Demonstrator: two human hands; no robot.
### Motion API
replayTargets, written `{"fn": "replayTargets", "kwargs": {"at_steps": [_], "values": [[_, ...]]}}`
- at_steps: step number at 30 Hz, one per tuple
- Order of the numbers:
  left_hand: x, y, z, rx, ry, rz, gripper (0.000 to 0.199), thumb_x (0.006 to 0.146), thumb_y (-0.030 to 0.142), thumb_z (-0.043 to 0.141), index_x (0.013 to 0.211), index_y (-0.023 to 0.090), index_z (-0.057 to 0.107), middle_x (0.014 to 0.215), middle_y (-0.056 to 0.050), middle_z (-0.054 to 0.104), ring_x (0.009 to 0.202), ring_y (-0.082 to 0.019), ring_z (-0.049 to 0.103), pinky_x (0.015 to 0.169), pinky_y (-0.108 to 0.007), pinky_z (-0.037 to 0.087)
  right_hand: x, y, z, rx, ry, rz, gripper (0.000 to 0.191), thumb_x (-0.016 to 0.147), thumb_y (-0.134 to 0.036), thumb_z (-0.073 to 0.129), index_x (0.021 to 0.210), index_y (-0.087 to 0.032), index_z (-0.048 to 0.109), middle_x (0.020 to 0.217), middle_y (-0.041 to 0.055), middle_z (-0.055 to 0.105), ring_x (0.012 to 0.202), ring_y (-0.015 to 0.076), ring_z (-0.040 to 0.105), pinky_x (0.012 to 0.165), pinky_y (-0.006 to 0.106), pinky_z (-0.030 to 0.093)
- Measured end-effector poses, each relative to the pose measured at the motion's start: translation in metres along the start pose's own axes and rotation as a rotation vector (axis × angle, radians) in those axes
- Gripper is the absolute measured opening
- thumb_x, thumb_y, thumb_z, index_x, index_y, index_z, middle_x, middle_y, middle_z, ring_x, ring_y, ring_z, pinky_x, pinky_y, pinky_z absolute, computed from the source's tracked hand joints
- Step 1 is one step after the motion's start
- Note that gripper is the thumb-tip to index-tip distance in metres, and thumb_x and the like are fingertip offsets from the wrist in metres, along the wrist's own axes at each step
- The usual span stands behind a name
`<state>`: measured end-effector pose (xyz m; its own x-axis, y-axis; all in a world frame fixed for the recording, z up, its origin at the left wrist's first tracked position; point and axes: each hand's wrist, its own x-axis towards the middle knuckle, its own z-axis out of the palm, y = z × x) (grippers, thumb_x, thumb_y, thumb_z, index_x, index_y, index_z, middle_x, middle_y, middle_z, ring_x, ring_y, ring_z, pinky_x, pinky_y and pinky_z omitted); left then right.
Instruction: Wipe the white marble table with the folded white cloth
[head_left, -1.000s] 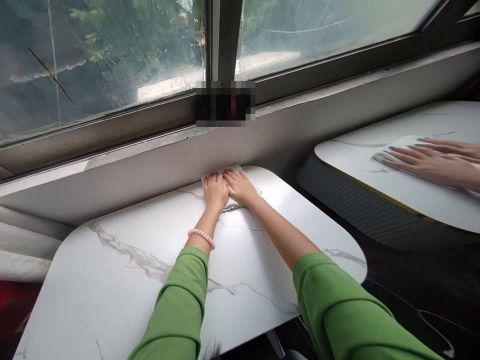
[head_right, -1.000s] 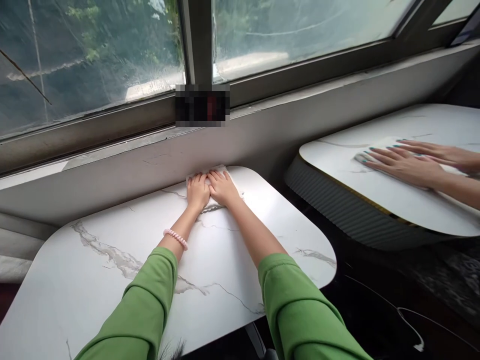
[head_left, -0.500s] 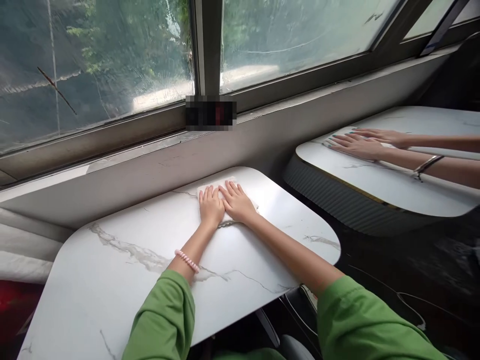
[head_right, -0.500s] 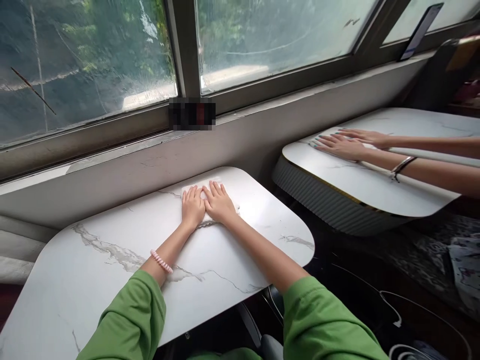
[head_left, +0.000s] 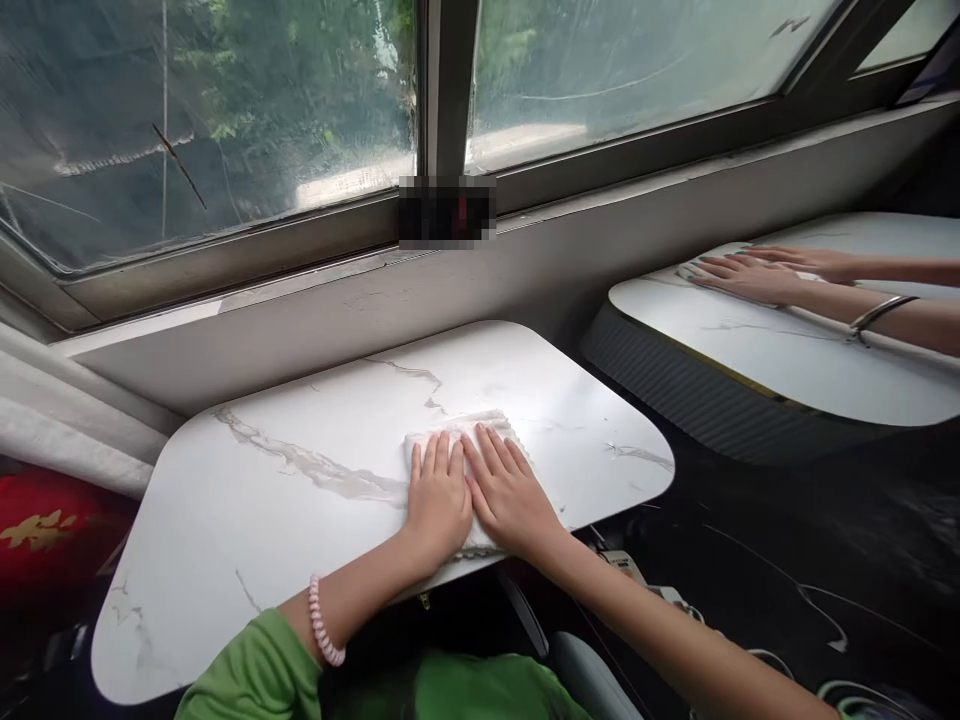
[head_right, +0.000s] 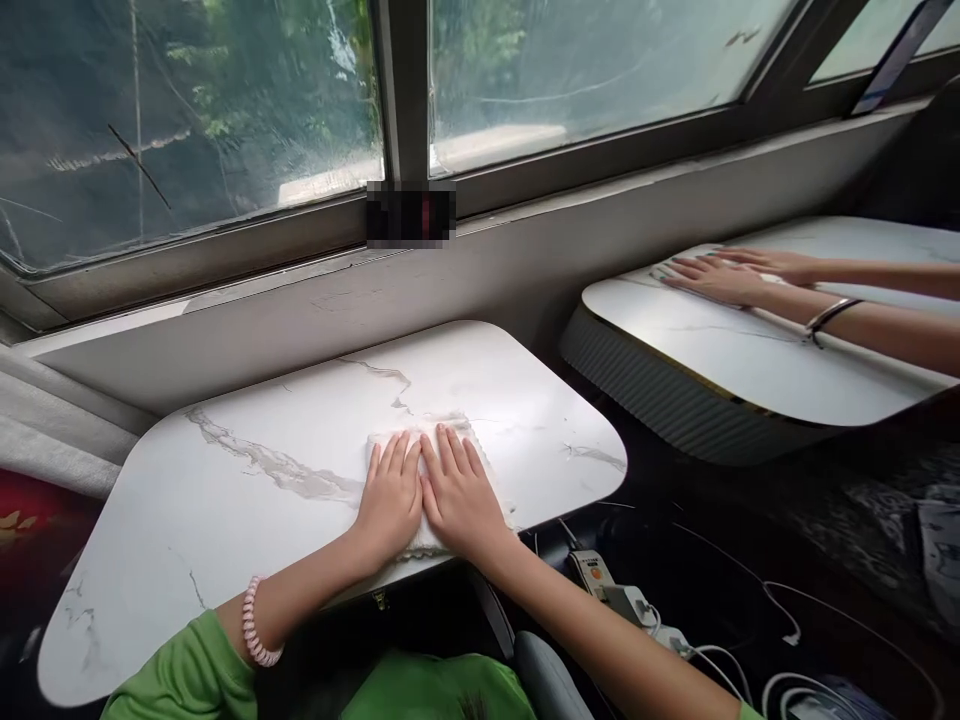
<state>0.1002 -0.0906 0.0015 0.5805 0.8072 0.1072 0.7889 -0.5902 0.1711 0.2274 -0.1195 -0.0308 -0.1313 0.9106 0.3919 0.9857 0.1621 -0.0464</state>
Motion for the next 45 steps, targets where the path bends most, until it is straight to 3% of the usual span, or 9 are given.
{"fn": "replayTargets", "kwargs": {"at_steps": [6, 10, 14, 17, 21, 29, 36, 40, 45], "values": [[0.004, -0.004, -0.01, -0.053, -0.042, -0.001, 0.05, 0.094, 0.018, 0.028, 0.141, 0.006, 0.036, 0.15, -0.013, 0.033, 0.142, -0.026, 0.021, 0.117, -0.046, 0.02, 0.006, -0.004, -0.001, -0.06, -0.02, -0.05, 0.05, 0.093, -0.023, 0.029, 0.137, -0.005, 0.044, 0.143, 0.021, 0.042, 0.134, 0.0312, 0.035, 0.106, 0.046, 0.031], [0.014, -0.022, -0.005, -0.132, -0.019, -0.023, 0.048, 0.095, 0.017, 0.025, 0.141, 0.008, 0.036, 0.15, -0.009, 0.034, 0.142, -0.022, 0.022, 0.118, -0.042, 0.017, 0.028, -0.011, -0.007, -0.099, -0.045, -0.048, 0.048, 0.09, -0.022, 0.033, 0.13, 0.0, 0.049, 0.13, 0.0263, 0.052, 0.12, 0.0359, 0.047, 0.097, 0.046, 0.037], [0.022, -0.044, 0.001, -0.127, 0.041, -0.043, 0.046, 0.095, 0.017, 0.026, 0.138, 0.01, 0.04, 0.147, -0.009, 0.04, 0.139, -0.019, 0.029, 0.117, -0.04, 0.021, 0.054, -0.013, -0.007, -0.017, -0.106, -0.107, 0.044, 0.086, -0.023, 0.038, 0.122, -0.005, 0.054, 0.114, 0.0223, 0.06, 0.103, 0.0332, 0.053, 0.09, 0.044, 0.04], [0.027, -0.057, 0.0, -0.06, 0.065, -0.053, 0.045, 0.094, 0.017, 0.029, 0.137, 0.008, 0.041, 0.145, -0.012, 0.043, 0.137, -0.021, 0.033, 0.116, -0.041, 0.022, 0.068, -0.011, 0.006, 0.059, -0.098, -0.109, 0.046, 0.087, -0.026, 0.037, 0.126, -0.007, 0.053, 0.131, 0.0219, 0.052, 0.12, 0.0342, 0.045, 0.097, 0.046, 0.036], [0.036, -0.07, -0.004, 0.022, 0.039, -0.064, 0.045, 0.093, 0.016, 0.032, 0.136, 0.004, 0.042, 0.146, -0.014, 0.041, 0.138, -0.024, 0.032, 0.116, -0.04, 0.021, 0.086, -0.014, 0.027, 0.158, -0.116, -0.071, 0.048, 0.092, -0.027, 0.029, 0.132, -0.008, 0.048, 0.145, 0.016, 0.042, 0.137, 0.0265, 0.032, 0.111, 0.044, 0.023], [0.089, -0.126, -0.001, -0.033, 0.121, -0.208, 0.046, 0.093, 0.016, 0.029, 0.137, 0.008, 0.042, 0.147, -0.011, 0.041, 0.138, -0.021, 0.031, 0.117, -0.039, 0.02, 0.165, -0.027, 0.06, 0.219, -0.157, -0.033, 0.049, 0.09, -0.023, 0.027, 0.133, -0.007, 0.046, 0.146, 0.0147, 0.041, 0.138, 0.0238, 0.031, 0.113, 0.043, 0.021], [0.136, -0.177, -0.005, -0.02, 0.163, -0.114, 0.044, 0.091, 0.014, 0.034, 0.133, 0.01, 0.045, 0.141, -0.011, 0.048, 0.133, -0.02, 0.039, 0.115, -0.04, 0.024, 0.224, -0.031, 0.089, 0.182, -0.116, 0.016, 0.048, 0.089, -0.021, 0.03, 0.13, -0.007, 0.048, 0.142, 0.0167, 0.046, 0.134, 0.0256, 0.035, 0.111, 0.045, 0.022], [0.145, -0.186, -0.001, 0.008, 0.169, -0.124, 0.044, 0.093, 0.014, 0.031, 0.134, 0.009, 0.045, 0.142, -0.011, 0.047, 0.135, -0.02, 0.036, 0.115, -0.039, 0.022, 0.233, -0.03, 0.096, 0.203, -0.07, -0.001, 0.047, 0.088, -0.021, 0.03, 0.125, -0.008, 0.054, 0.136, 0.0177, 0.051, 0.131, 0.0265, 0.039, 0.109, 0.047, 0.024], [0.13, -0.181, 0.005, 0.069, 0.122, -0.105, 0.046, 0.095, 0.018, 0.028, 0.139, 0.009, 0.039, 0.147, -0.011, 0.039, 0.138, -0.021, 0.031, 0.116, -0.043, 0.018, 0.216, -0.032, 0.092, 0.22, -0.074, -0.012, 0.052, 0.088, -0.023, 0.03, 0.134, -0.006, 0.048, 0.143, 0.0176, 0.045, 0.134, 0.0269, 0.035, 0.11, 0.047, 0.023]]}}
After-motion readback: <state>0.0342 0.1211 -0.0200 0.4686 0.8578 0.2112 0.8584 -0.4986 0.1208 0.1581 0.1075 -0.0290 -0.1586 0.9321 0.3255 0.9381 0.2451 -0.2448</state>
